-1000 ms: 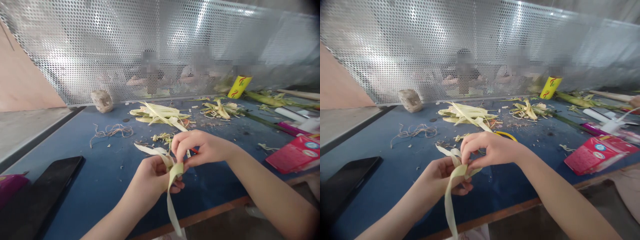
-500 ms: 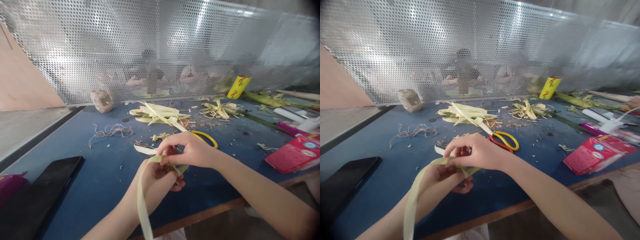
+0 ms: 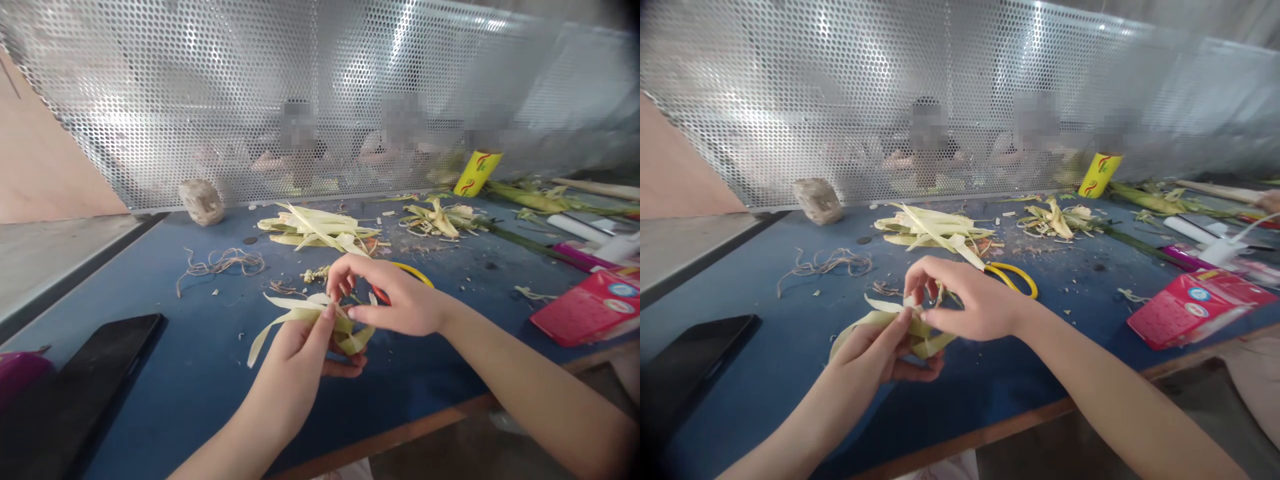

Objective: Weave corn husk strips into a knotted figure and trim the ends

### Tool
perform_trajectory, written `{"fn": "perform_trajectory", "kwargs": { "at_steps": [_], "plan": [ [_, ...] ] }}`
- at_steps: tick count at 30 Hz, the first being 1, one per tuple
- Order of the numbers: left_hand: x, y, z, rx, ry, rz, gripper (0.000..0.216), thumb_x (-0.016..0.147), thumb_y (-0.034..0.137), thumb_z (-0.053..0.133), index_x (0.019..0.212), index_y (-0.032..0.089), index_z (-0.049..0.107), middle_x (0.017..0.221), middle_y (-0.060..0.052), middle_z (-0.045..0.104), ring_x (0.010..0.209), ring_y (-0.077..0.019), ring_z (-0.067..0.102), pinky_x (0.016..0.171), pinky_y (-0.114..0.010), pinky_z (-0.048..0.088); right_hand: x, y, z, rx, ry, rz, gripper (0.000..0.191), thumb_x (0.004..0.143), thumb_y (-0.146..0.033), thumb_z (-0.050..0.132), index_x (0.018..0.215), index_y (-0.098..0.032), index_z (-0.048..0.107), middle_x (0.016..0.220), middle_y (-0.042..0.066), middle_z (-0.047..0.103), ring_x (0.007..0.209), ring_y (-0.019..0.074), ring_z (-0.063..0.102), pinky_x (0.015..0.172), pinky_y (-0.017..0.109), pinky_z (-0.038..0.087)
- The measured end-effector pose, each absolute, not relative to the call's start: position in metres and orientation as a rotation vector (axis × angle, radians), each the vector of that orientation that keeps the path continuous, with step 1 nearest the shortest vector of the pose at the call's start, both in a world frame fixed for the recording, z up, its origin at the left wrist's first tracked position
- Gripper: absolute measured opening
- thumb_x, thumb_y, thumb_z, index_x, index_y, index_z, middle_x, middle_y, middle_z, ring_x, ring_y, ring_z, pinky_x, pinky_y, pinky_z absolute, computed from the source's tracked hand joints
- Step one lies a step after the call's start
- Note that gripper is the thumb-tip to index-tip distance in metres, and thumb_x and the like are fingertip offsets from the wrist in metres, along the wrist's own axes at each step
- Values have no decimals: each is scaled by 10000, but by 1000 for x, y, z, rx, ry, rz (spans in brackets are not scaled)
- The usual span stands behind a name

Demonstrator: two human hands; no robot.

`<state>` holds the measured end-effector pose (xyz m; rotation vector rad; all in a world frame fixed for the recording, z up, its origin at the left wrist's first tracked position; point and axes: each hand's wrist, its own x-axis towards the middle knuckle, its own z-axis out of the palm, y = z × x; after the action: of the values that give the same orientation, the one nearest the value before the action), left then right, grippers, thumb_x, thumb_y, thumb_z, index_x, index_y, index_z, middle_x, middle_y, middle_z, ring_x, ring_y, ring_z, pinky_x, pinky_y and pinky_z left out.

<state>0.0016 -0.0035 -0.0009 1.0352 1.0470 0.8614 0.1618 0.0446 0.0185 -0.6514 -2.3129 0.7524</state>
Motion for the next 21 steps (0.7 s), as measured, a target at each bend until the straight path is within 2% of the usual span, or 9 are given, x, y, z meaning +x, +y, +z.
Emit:
{"fn": "perform_trajectory", "kwargs": {
  "at_steps": [3,6,9,13,17,21],
  "plan": [
    [3,-5,0,1073,1095,876,300,798,374,495,856,113,629,674,-28,623,594,-160,629,608,-309,567,163,50,20,-763,-2208,969,122,862,-170,389,885,-164,509,863,28,575,782,113,507,734,244,402],
    [4,-7,-1,1167,1117,863,273,793,355,502,851,128,641,718,-21,620,619,-148,629,631,-288,566,158,52,20,-871,-2252,1090,278,913,-312,327,829,-157,542,826,28,578,745,110,529,689,233,419],
    [4,-8,-4,1265,1136,815,284,797,363,494,813,123,645,747,-36,636,645,-146,627,648,-269,560,154,51,20,-872,-2374,946,217,872,-339,438,886,-169,571,858,23,566,725,108,515,649,225,414],
    [2,-9,-6,1318,1137,793,310,809,392,467,840,133,636,768,-36,636,672,-151,626,657,-276,560,156,51,19,-848,-2450,734,163,848,-289,496,887,-183,613,930,34,528,844,124,508,762,250,401],
    [2,-9,-5,1361,1139,775,329,815,415,450,769,142,628,758,-27,629,667,-140,621,652,-254,554,159,53,19,-993,-2433,582,330,889,-371,401,807,-170,649,913,54,518,823,141,504,756,288,397],
    [3,-9,-7,1494,1169,736,367,830,416,412,688,139,607,755,-39,631,660,-137,617,624,-229,542,150,54,23,-1018,-2455,529,373,893,-375,389,761,-168,670,916,61,560,881,161,497,826,330,362]
  ]
}}
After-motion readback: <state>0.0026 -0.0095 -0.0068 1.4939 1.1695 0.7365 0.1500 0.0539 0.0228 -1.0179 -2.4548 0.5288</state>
